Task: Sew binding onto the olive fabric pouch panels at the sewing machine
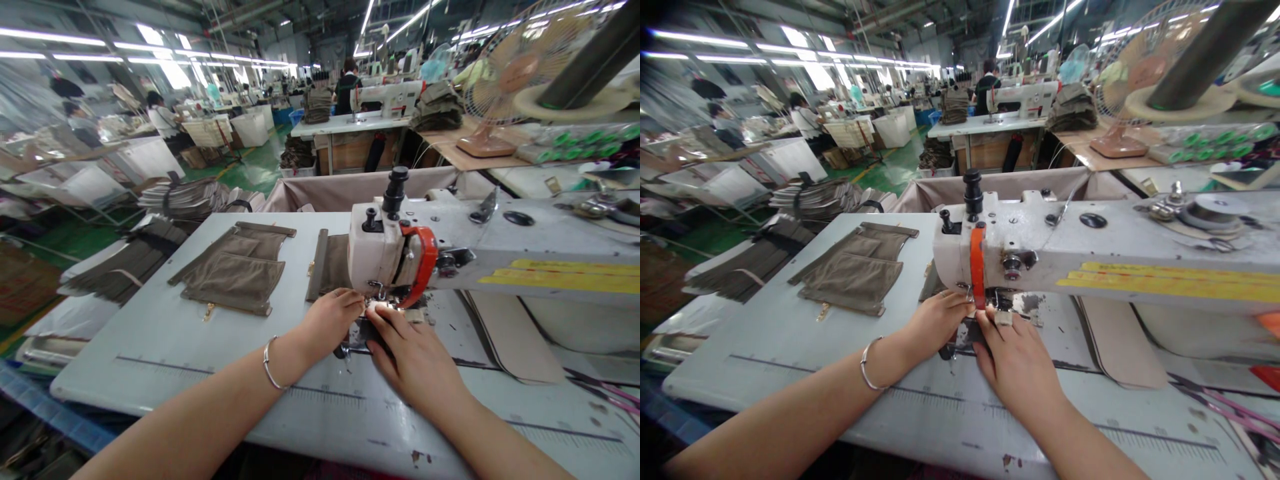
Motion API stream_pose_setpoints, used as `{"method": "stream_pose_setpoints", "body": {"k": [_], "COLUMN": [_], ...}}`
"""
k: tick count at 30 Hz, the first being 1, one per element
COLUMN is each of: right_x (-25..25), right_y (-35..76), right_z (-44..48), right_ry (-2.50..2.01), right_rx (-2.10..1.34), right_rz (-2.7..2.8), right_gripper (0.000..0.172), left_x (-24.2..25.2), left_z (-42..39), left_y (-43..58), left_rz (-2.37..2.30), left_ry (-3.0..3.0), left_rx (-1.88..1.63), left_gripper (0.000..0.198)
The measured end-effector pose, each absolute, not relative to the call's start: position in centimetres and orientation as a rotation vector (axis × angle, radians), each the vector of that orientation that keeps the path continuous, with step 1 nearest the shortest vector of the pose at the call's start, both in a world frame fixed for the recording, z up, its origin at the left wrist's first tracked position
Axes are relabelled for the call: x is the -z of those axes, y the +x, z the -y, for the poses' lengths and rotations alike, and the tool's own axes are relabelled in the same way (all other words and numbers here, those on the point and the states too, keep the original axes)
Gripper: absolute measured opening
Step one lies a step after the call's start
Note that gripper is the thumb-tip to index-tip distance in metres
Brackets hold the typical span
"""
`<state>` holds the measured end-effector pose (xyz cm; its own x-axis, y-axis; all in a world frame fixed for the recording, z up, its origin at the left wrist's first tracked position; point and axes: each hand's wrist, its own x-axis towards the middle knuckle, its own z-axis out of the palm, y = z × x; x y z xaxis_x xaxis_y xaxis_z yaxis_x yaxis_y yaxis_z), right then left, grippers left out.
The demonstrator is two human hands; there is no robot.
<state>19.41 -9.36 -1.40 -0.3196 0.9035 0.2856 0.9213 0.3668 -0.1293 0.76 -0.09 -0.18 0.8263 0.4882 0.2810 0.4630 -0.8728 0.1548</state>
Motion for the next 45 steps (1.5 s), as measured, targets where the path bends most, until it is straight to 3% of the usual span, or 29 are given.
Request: {"method": "stream_pose_setpoints", "body": {"k": [23, 31, 36, 40, 45], "right_x": [0.8, 0.6, -0.5, 0.2, 2.0], "right_y": [19.1, 18.8, 22.8, 30.2, 34.9], "right_z": [9.5, 9.9, 11.4, 13.7, 15.0], "right_ry": [-1.587, -1.548, -1.551, -1.816, -2.007], "right_rx": [0.064, 0.023, 0.005, 0.32, 0.535], "right_rz": [2.282, 2.278, 2.262, 1.997, 2.137], "right_gripper": [0.048, 0.041, 0.026, 0.037, 0.054], "left_x": [0.2, 0.1, 0.3, 0.7, 1.2], "left_z": [-0.3, 0.1, -0.1, -0.9, -4.0], "left_y": [0.8, 0.4, 0.4, 0.0, -0.1], "left_rz": [-0.796, -0.771, -0.778, -0.711, -0.821], "left_ry": [2.92, 2.925, 2.914, 2.925, 3.025], "left_rx": [-0.518, -0.495, -0.52, -0.548, -0.503], "left_gripper": [0.021, 0.022, 0.026, 0.025, 0.026]}}
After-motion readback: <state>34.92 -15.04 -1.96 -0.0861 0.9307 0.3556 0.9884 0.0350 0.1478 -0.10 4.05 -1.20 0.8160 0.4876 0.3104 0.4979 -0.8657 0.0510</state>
